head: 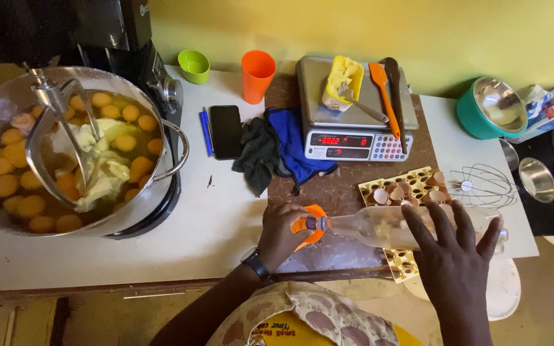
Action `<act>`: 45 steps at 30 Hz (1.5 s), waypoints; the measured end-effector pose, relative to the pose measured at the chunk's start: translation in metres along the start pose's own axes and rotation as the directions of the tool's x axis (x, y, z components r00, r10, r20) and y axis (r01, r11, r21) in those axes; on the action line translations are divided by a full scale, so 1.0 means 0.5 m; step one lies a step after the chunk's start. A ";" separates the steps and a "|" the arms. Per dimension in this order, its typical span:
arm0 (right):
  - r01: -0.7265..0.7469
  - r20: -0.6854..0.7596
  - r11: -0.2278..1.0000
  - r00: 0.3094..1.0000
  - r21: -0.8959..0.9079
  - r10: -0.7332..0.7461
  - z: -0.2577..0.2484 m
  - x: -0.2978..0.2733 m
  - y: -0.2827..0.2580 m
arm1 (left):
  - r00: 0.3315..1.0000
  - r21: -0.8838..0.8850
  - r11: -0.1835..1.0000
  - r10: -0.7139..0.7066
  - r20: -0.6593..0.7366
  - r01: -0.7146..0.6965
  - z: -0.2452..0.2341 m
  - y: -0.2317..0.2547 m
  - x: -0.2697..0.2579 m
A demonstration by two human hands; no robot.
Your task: Cracking an egg into a mixer bowl, pouring liquid from a bottle, and starting a stand mixer.
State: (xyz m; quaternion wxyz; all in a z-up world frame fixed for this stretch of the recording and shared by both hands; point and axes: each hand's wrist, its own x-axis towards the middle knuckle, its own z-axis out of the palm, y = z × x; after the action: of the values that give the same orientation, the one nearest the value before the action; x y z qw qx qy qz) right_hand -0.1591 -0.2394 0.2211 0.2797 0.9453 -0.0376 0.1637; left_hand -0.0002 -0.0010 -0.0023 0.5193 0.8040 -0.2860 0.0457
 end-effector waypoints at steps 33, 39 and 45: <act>-0.393 0.231 0.865 0.914 0.310 0.333 0.139 -0.231 -0.121 | 0.946 0.067 0.994 -0.099 0.308 0.082 -0.035 -0.024 0.044; -0.462 0.232 0.835 0.884 0.300 0.406 0.134 -0.275 -0.116 | 0.902 0.297 0.905 0.173 0.395 -0.304 -0.064 -0.013 0.069; -0.477 0.207 0.813 0.879 0.335 0.430 0.177 -0.312 -0.071 | 0.733 0.427 0.605 0.460 0.502 -0.672 -0.100 0.064 0.094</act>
State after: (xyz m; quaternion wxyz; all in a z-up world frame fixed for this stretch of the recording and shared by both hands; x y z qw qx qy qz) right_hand -0.2751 -0.2606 0.0812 0.0432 0.9526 -0.2470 0.1720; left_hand 0.0339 0.0131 0.0638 0.1459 0.7816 -0.5862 0.1556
